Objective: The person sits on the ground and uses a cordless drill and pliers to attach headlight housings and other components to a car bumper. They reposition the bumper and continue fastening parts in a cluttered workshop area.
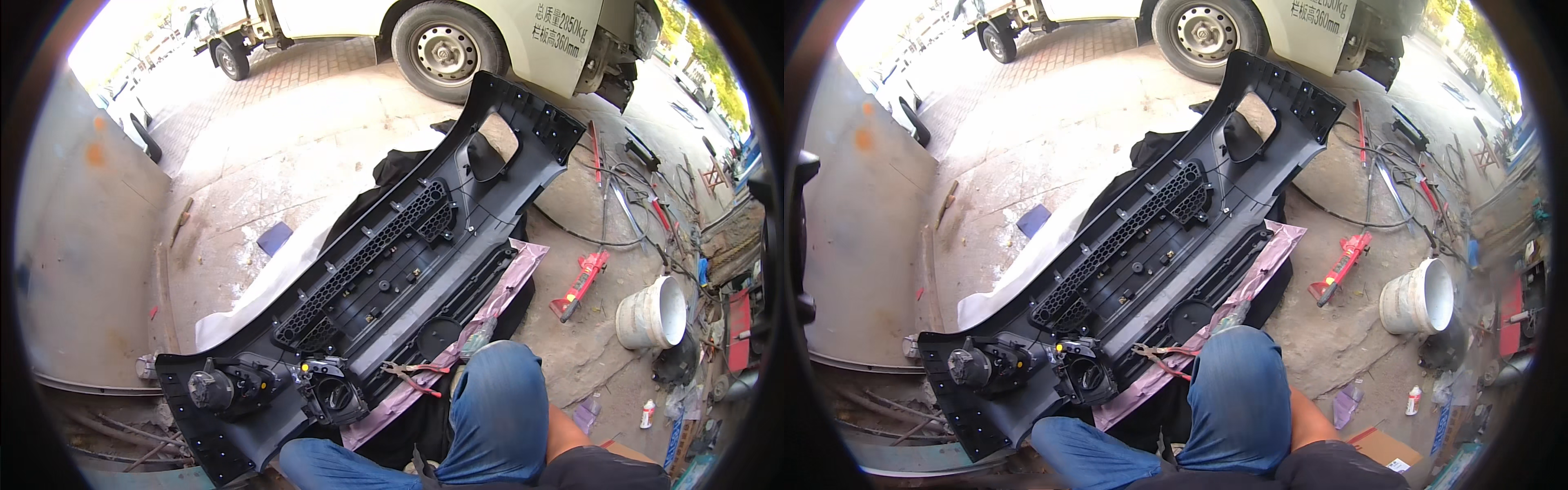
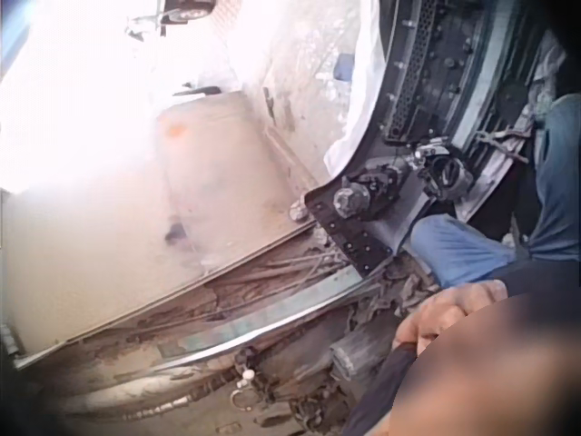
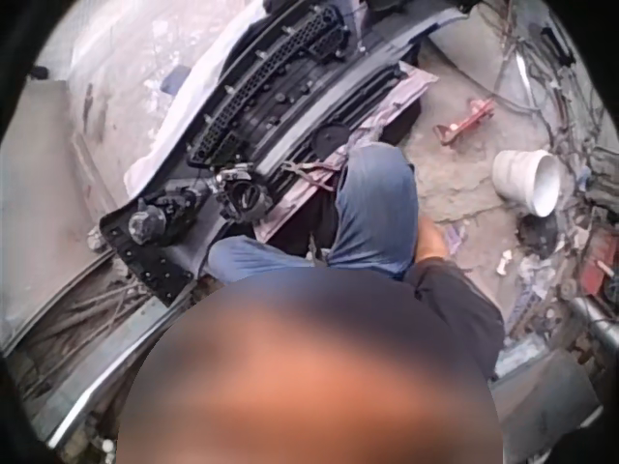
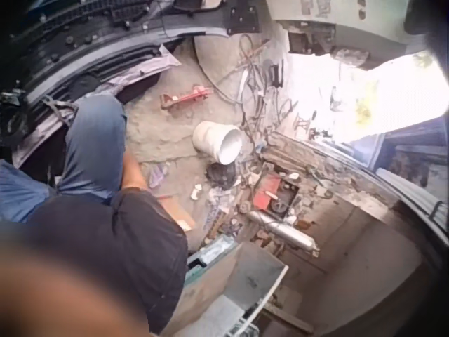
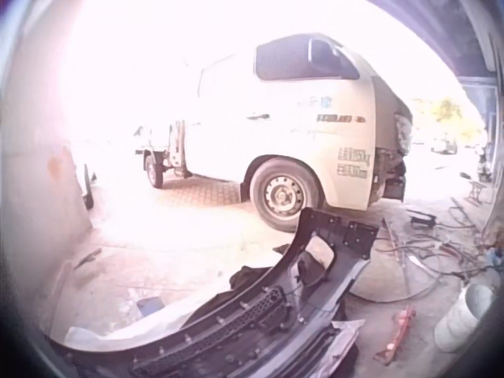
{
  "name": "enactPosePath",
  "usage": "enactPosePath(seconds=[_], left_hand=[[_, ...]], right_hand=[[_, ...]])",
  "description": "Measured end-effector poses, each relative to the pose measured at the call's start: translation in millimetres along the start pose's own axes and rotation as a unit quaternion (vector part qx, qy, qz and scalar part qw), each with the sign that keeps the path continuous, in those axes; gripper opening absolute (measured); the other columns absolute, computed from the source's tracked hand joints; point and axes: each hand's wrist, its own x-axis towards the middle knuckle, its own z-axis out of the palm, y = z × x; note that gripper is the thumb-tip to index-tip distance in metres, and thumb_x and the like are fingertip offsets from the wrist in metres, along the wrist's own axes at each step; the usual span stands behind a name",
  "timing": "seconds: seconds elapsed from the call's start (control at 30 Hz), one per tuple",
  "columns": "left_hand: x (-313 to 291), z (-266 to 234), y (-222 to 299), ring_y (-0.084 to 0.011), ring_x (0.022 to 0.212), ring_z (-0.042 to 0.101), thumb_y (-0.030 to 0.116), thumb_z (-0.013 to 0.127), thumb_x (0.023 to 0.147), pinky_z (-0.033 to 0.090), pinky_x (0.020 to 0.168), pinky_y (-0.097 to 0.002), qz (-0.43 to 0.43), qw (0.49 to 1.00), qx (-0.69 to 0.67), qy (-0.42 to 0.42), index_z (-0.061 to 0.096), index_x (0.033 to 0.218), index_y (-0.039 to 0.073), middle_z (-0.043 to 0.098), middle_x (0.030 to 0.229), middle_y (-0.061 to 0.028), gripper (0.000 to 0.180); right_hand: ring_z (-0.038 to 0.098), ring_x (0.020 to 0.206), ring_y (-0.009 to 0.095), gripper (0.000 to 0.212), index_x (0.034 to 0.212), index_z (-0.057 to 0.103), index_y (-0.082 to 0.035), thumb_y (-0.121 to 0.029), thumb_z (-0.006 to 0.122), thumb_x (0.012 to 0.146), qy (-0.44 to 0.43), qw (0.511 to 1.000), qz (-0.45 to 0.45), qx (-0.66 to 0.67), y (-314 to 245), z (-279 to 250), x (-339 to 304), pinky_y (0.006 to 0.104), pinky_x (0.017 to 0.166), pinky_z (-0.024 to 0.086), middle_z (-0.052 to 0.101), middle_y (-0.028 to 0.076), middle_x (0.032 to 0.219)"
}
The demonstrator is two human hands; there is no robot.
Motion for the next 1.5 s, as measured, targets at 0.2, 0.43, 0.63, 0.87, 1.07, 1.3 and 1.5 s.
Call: enactPosePath(seconds=[0.2,0.43,0.63,0.87,1.07,1.3,1.5], left_hand=[[-12.8,-8.9,6.3,-0.0301,0.084,0.062,0.021,0.072,0.101,0.058,0.075,-0.0425,-0.01,0.995,0.057,0.077,0.066,0.095,-0.001,0.064,0.099,-0.0188,0.024],[-37.6,-69.2,19.4,-0.0359,0.092,0.067,0.019,0.078,0.097,0.059,0.081,-0.0479,-0.044,0.993,-0.049,-0.1,0.069,0.102,0.001,0.068,0.11,-0.0195,0.021],[-79.0,-190.0,4.6,-0.0325,0.105,0.069,0.02,0.077,0.089,0.055,0.095,-0.0434,-0.211,0.805,0.484,0.271,0.066,0.112,-0.002,0.069,0.111,-0.0187,0.033],[-153.2,-371.0,-40.4,-0.0434,0.136,0.058,0.042,0.079,0.092,0.047,0.114,-0.0491,-0.559,0.406,0.671,0.27,0.053,0.141,-0.003,0.061,0.143,-0.0294,0.072],[-179.4,-420.8,-77.9,-0.0436,0.137,0.06,0.047,0.082,0.089,0.049,0.115,-0.0477,-0.618,0.371,0.64,0.266,0.047,0.151,-0.005,0.063,0.143,-0.0299,0.088],[-177.0,-422.3,-65.6,-0.0327,0.114,0.073,0.033,0.092,0.078,0.058,0.097,-0.045,-0.553,0.474,0.551,0.408,0.066,0.129,-0.001,0.075,0.124,-0.0214,0.066],[-174.5,-421.8,-65.7,-0.0191,0.07,0.07,0.013,0.085,0.077,0.056,0.06,-0.0375,-0.531,0.573,0.45,0.433,0.074,0.101,-0.006,0.075,0.087,-0.0137,0.032]], right_hand=[[0.075,0.103,0.038,0.048,0.105,0.076,0.004,-0.04,0.077,0.086,-0.02,0.999,-0.009,-0.031,-12.6,5.1,-5.3,0.0485,0.089,0.056,0.078,0.026,0.108],[0.075,0.104,0.038,0.048,0.106,0.076,0.004,-0.04,0.077,0.086,-0.024,0.997,-0.013,-0.068,-12.0,8.2,-9.9,0.0483,0.09,0.056,0.078,0.025,0.108],[0.075,0.104,0.037,0.049,0.106,0.077,0.003,-0.041,0.077,0.086,-0.021,0.995,-0.013,-0.093,-2.8,-12.4,-4.9,0.0481,0.09,0.056,0.078,0.025,0.109],[0.075,0.104,0.037,0.049,0.106,0.077,0.003,-0.041,0.077,0.086,-0.009,0.996,0.008,-0.094,28.6,-42.0,-13.9,0.0478,0.09,0.057,0.078,0.025,0.109],[0.075,0.104,0.037,0.049,0.107,0.078,0.003,-0.041,0.077,0.086,-0.007,0.996,0.032,-0.085,58.9,-59.4,-38.0,0.0476,0.091,0.057,0.078,0.024,0.109],[0.076,0.105,0.036,0.05,0.107,0.078,0.003,-0.042,0.077,0.085,-0.02,0.995,0.03,-0.093,61.1,-49.8,-43.1,0.0474,0.091,0.057,0.078,0.024,0.11],[0.076,0.105,0.036,0.05,0.107,0.079,0.003,-0.042,0.077,0.085,-0.045,0.991,0.012,-0.125,45.9,-37.5,-26.9,0.0472,0.091,0.058,0.078,0.024,0.11]])
